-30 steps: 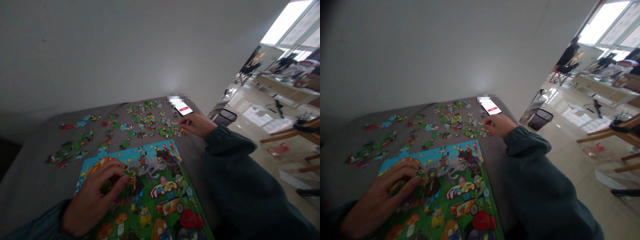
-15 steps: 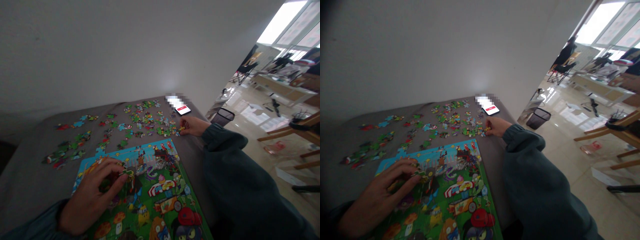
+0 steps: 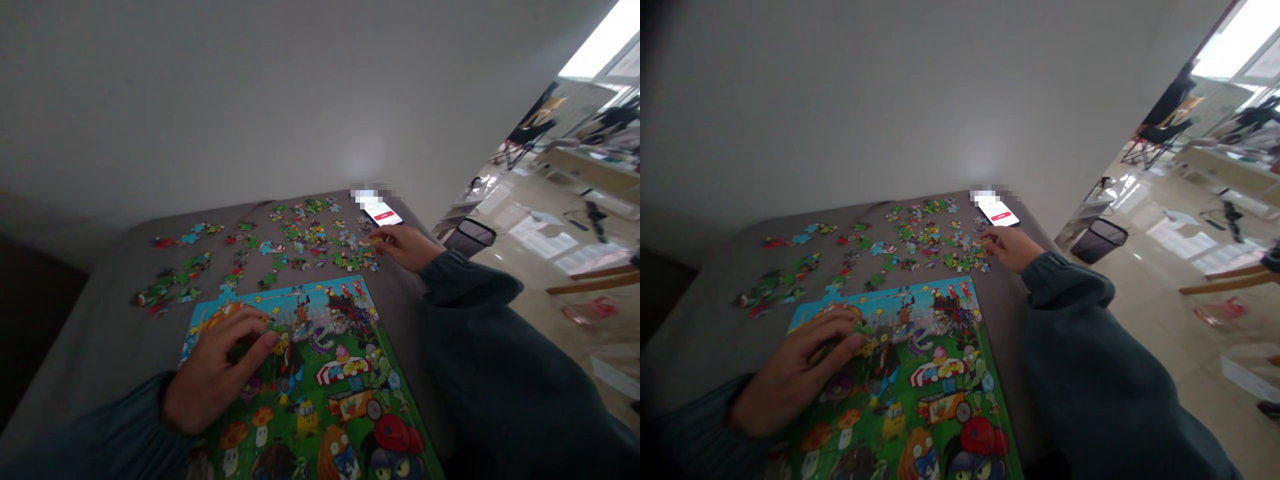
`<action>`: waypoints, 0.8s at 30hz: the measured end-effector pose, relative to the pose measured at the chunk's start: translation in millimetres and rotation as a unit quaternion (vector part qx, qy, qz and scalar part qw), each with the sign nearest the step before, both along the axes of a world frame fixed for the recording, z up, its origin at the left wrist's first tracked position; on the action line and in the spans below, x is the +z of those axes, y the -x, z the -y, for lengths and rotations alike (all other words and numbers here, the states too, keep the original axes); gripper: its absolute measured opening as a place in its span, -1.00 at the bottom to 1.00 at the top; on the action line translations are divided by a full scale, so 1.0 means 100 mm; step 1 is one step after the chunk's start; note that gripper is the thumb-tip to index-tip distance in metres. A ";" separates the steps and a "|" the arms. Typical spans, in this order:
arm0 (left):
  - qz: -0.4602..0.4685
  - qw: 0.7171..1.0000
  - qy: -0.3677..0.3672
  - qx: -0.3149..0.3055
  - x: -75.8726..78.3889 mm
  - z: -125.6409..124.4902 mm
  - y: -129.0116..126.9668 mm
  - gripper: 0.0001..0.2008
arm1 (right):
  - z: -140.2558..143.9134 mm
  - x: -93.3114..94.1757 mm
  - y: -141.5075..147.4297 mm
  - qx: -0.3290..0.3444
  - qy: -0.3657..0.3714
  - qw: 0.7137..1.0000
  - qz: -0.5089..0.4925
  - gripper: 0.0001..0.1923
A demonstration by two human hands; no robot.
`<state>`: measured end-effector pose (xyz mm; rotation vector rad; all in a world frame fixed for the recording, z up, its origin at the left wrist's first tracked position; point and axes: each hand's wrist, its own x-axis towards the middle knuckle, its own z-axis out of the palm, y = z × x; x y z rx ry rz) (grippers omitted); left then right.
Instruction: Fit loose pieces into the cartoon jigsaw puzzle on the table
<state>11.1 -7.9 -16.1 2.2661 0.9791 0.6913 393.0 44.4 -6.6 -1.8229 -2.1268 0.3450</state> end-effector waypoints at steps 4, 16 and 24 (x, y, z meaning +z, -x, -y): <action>0.017 0.999 0.009 0.034 0.05 -0.06 0.06 -0.74 | 0.01 -0.03 0.05 0.032 -0.021 0.999 -0.004 -0.67; 0.319 0.862 0.301 0.254 -0.07 -0.49 0.32 -0.80 | 0.03 -0.07 0.13 0.060 -0.026 0.998 0.011 -0.61; 0.431 0.695 0.512 0.264 0.16 -0.43 0.20 -0.70 | 0.05 -0.07 0.16 0.072 -0.029 0.997 0.009 -0.62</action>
